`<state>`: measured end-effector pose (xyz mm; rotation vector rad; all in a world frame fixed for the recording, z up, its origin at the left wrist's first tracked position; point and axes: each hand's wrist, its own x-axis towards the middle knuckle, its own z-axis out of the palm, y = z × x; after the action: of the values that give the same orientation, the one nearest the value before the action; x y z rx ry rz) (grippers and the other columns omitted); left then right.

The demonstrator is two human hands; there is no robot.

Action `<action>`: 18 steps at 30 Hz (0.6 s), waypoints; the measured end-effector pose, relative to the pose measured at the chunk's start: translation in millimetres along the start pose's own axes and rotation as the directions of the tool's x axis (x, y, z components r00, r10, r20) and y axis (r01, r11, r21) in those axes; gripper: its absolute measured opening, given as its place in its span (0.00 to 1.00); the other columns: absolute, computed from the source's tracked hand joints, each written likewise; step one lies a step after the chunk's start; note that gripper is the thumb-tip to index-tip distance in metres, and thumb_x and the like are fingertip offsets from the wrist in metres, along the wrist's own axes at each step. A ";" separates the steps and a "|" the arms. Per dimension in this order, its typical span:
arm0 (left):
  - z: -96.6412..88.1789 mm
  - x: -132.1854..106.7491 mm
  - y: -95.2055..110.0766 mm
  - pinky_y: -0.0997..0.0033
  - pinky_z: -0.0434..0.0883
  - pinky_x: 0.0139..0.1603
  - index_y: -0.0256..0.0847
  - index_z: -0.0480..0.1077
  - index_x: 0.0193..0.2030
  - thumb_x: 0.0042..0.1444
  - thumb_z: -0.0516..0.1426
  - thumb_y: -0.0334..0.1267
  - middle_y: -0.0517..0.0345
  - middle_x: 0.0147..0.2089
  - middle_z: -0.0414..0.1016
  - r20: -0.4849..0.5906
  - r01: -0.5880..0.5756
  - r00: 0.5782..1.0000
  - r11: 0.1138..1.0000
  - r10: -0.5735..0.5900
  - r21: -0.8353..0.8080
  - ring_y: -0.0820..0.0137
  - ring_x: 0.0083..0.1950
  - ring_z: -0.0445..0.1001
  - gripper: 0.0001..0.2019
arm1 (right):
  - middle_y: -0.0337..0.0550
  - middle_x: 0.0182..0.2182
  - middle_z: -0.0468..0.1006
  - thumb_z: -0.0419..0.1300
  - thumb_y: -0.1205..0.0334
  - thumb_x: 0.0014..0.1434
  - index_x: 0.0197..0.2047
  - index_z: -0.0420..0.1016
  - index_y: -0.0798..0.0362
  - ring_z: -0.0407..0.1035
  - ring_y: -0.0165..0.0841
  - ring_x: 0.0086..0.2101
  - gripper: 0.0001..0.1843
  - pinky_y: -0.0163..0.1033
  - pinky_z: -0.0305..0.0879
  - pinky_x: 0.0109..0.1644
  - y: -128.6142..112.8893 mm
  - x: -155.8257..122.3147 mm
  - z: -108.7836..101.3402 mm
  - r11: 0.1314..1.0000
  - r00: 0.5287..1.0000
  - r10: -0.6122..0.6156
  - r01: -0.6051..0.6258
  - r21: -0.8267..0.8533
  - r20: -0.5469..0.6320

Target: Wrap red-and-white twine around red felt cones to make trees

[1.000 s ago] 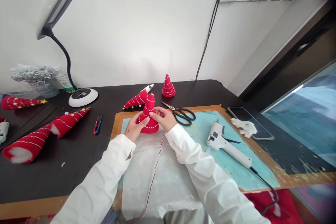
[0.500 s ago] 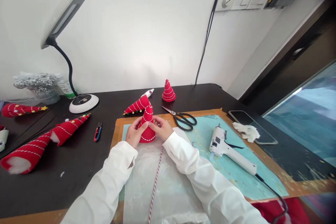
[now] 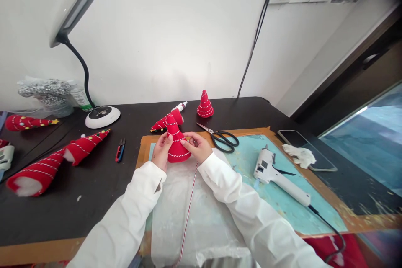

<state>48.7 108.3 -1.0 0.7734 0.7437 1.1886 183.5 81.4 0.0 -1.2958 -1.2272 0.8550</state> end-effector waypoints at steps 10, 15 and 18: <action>2.3 -5.7 3.1 0.60 0.71 0.48 0.37 0.71 0.44 0.38 0.70 0.46 0.50 0.41 0.78 0.109 0.064 0.992 0.998 -0.067 0.028 0.60 0.44 0.77 0.27 | 0.32 0.21 0.55 0.62 0.43 0.46 0.38 0.65 0.55 0.51 0.25 0.23 0.25 0.32 0.51 0.28 -6.4 -1.0 -1.8 0.993 0.998 -0.055 0.054 0.104 0.012; -0.5 -3.9 2.8 0.61 0.72 0.48 0.37 0.70 0.46 0.40 0.68 0.51 0.48 0.43 0.78 0.103 0.012 0.995 0.999 -0.015 0.035 0.59 0.46 0.76 0.29 | 0.29 0.21 0.55 0.63 0.41 0.43 0.40 0.57 0.52 0.48 0.23 0.20 0.30 0.31 0.47 0.24 -8.0 1.3 -4.2 0.970 0.991 -0.020 -0.014 0.242 0.136; -1.9 -5.1 0.3 0.60 0.71 0.49 0.37 0.70 0.48 0.37 0.70 0.48 0.48 0.45 0.77 0.161 0.019 0.986 0.996 -0.032 0.082 0.59 0.46 0.76 0.31 | 0.29 0.20 0.54 0.63 0.43 0.44 0.37 0.58 0.53 0.49 0.23 0.20 0.28 0.30 0.47 0.25 -5.0 2.9 -3.5 0.976 0.995 -0.044 0.022 0.218 0.095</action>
<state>45.9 103.6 -1.3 0.9131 0.6676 1.0637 186.6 82.7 5.9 -1.0661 -1.1932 1.0100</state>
